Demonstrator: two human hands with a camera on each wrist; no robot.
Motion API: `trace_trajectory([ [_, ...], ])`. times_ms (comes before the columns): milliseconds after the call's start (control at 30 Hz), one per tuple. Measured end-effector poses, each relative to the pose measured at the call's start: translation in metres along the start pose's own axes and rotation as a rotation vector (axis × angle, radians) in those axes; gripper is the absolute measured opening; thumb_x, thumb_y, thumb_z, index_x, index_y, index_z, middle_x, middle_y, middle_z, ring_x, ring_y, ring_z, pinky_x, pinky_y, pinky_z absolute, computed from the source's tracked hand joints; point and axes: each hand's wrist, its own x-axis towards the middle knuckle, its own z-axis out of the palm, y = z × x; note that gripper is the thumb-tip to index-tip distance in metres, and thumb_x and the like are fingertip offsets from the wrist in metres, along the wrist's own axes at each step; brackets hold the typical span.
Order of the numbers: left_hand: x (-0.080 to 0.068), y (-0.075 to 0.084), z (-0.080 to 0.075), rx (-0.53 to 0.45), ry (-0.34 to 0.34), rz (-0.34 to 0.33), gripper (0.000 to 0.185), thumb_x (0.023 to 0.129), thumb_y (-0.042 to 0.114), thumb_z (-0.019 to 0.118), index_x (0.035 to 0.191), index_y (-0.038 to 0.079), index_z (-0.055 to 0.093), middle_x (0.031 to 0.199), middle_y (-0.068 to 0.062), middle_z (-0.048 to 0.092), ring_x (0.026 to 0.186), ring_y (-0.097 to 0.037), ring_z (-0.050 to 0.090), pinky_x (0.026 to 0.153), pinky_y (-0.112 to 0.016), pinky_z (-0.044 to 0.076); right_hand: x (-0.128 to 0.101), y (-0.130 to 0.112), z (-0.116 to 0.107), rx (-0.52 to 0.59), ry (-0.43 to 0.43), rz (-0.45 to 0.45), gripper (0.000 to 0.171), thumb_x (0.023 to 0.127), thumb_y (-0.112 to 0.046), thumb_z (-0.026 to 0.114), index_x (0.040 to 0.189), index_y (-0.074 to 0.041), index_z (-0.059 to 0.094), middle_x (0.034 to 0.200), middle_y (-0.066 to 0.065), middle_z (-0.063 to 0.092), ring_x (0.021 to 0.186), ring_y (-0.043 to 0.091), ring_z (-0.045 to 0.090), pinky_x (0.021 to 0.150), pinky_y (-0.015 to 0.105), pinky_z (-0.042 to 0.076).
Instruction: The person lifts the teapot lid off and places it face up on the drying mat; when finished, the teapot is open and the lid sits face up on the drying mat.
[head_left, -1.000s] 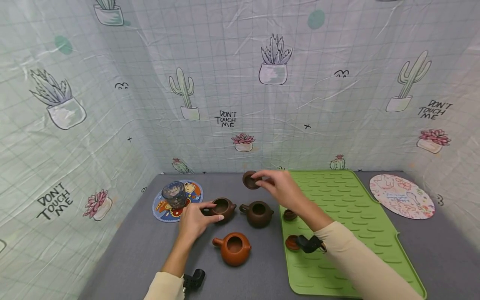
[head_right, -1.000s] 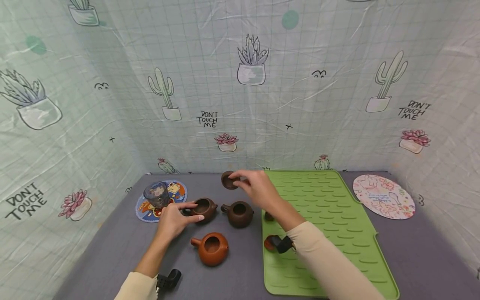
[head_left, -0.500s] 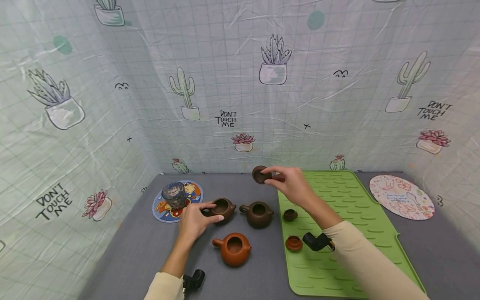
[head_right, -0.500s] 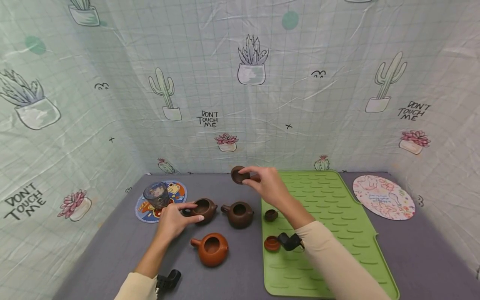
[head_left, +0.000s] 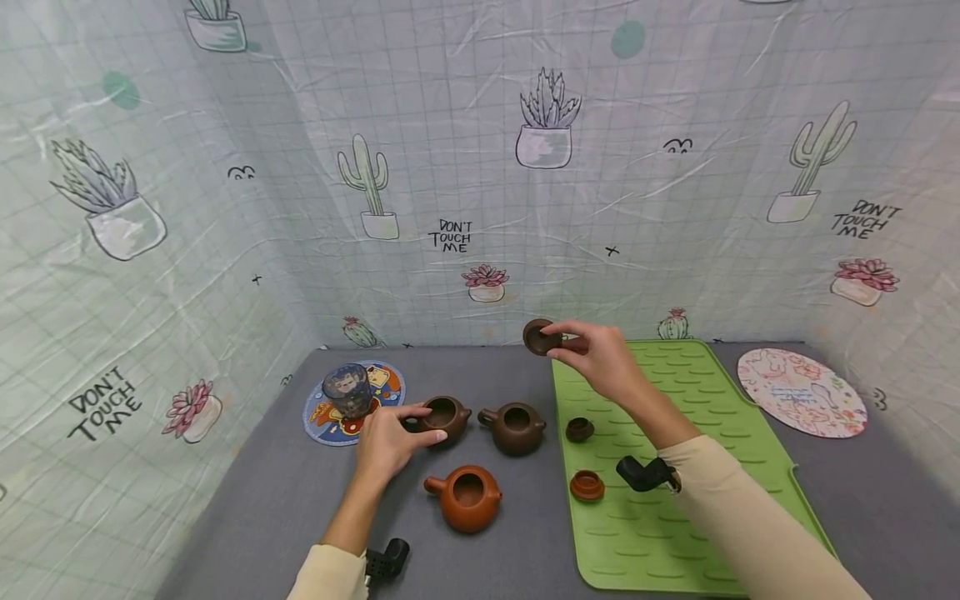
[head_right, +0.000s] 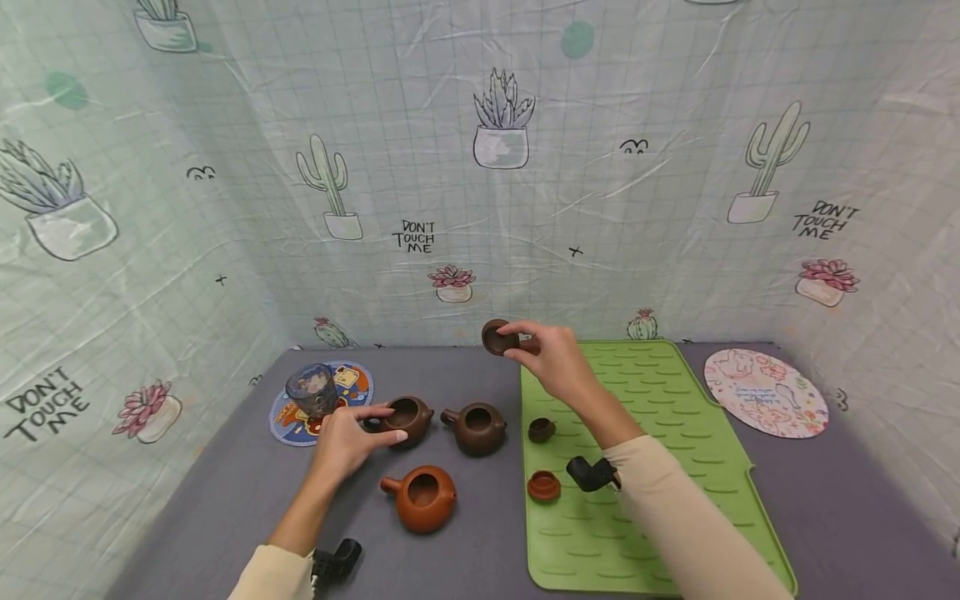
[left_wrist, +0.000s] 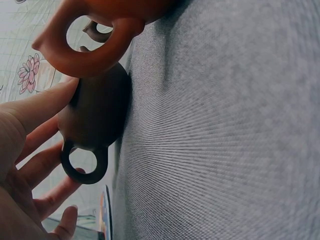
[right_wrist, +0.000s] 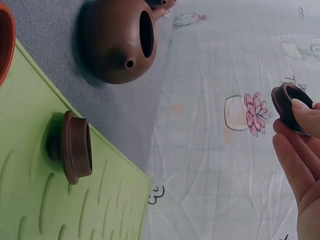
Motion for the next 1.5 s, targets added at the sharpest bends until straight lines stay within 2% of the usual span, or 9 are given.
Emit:
trace_trajectory([
  [200,0.001,0.0,0.0,-0.007,-0.012,-0.008,0.044,0.064,0.043,0.096,0.102,0.027,0.084,0.116,0.002,0.079,0.11,-0.03,0.072,0.083,-0.045,0.055,0.0,0.005,-0.002,0.007,0.01,0.012,0.031,0.09,-0.007,0.077,0.12,-0.012,0.074,0.114,0.014,0.078,0.096,0.029,0.079,0.072,0.036,0.062],
  [433,0.002,-0.001,-0.001,0.004,-0.02,-0.006,0.044,0.063,0.043,0.096,0.102,0.025,0.084,0.115,0.0,0.08,0.102,-0.031,0.073,0.072,-0.039,0.053,-0.001,0.013,-0.005,-0.003,0.017,0.001,0.03,0.091,-0.004,0.074,0.121,-0.01,0.074,0.116,0.017,0.077,0.095,0.03,0.079,0.073,0.039,0.062],
  [733,0.002,0.0,-0.001,0.02,-0.03,-0.006,0.043,0.063,0.044,0.096,0.101,0.027,0.084,0.114,0.0,0.08,0.104,-0.031,0.073,0.077,-0.043,0.054,-0.005,0.025,-0.005,0.005,0.006,0.031,0.028,0.091,-0.001,0.073,0.119,-0.01,0.074,0.12,0.017,0.075,0.099,0.033,0.078,0.078,0.041,0.063],
  [1033,0.002,0.0,-0.001,0.014,-0.029,-0.011,0.042,0.064,0.043,0.096,0.101,0.026,0.084,0.115,0.0,0.079,0.107,-0.031,0.072,0.083,-0.047,0.054,-0.013,0.041,-0.005,-0.015,-0.016,0.07,0.03,0.091,0.001,0.072,0.12,-0.009,0.073,0.124,0.019,0.073,0.098,0.035,0.078,0.076,0.04,0.063],
  [1300,0.002,0.0,-0.001,0.001,-0.027,-0.018,0.043,0.063,0.044,0.096,0.101,0.026,0.084,0.115,0.0,0.079,0.108,-0.031,0.072,0.082,-0.046,0.055,-0.019,0.051,-0.002,-0.061,-0.043,0.13,0.03,0.093,-0.005,0.072,0.121,-0.013,0.073,0.124,0.017,0.074,0.1,0.036,0.077,0.076,0.043,0.063],
  [1500,0.002,0.0,-0.001,0.003,-0.024,-0.014,0.042,0.063,0.043,0.096,0.1,0.026,0.084,0.116,0.0,0.079,0.11,-0.03,0.072,0.083,-0.046,0.055,-0.023,0.059,0.002,-0.057,-0.057,0.146,0.031,0.092,-0.002,0.073,0.121,-0.014,0.073,0.124,0.017,0.073,0.099,0.036,0.077,0.075,0.043,0.063],
])
